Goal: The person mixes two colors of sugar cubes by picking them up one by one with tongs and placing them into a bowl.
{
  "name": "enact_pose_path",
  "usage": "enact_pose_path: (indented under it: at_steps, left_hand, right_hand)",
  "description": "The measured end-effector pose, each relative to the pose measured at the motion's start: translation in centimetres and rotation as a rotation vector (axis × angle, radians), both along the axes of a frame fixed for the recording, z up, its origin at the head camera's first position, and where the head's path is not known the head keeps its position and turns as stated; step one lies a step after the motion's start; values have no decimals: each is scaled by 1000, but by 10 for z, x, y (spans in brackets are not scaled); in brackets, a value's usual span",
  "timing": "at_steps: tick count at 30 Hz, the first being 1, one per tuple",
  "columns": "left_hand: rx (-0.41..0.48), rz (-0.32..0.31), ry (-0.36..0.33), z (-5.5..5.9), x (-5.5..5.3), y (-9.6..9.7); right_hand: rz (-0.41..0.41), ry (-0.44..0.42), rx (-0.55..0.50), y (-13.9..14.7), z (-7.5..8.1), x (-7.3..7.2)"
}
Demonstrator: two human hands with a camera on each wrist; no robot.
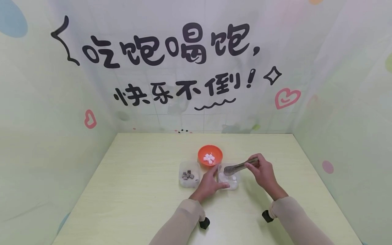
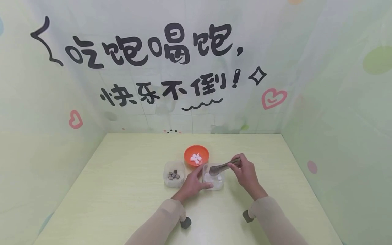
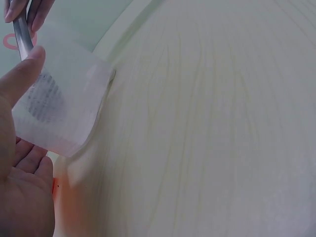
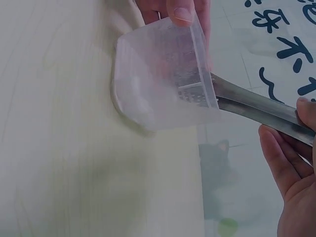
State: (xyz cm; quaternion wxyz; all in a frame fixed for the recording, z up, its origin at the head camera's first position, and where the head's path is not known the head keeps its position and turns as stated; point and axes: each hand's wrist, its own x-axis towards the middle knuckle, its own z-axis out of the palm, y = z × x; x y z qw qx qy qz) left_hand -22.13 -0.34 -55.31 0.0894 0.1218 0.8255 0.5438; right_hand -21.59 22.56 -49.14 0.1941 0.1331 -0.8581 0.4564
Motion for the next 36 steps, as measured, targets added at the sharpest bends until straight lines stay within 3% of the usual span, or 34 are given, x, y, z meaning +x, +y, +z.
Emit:
enact_pose_path:
  at_steps: [10,25,32,36]
  left_hand:
    - [1,7,-9,-1,0,0]
    - [2,9,-10,-1,-1,0]
    - [13,14,-23,0,0,0]
    - [11,15,-30,0,0,0]
  right_hand:
    - [-10,78,-49,1,16,-3]
    - [-9,119,-129,-5,32,-13]
    - [2,127,-171,-25,58,0]
    - [2,136,-200,-28,55,-6]
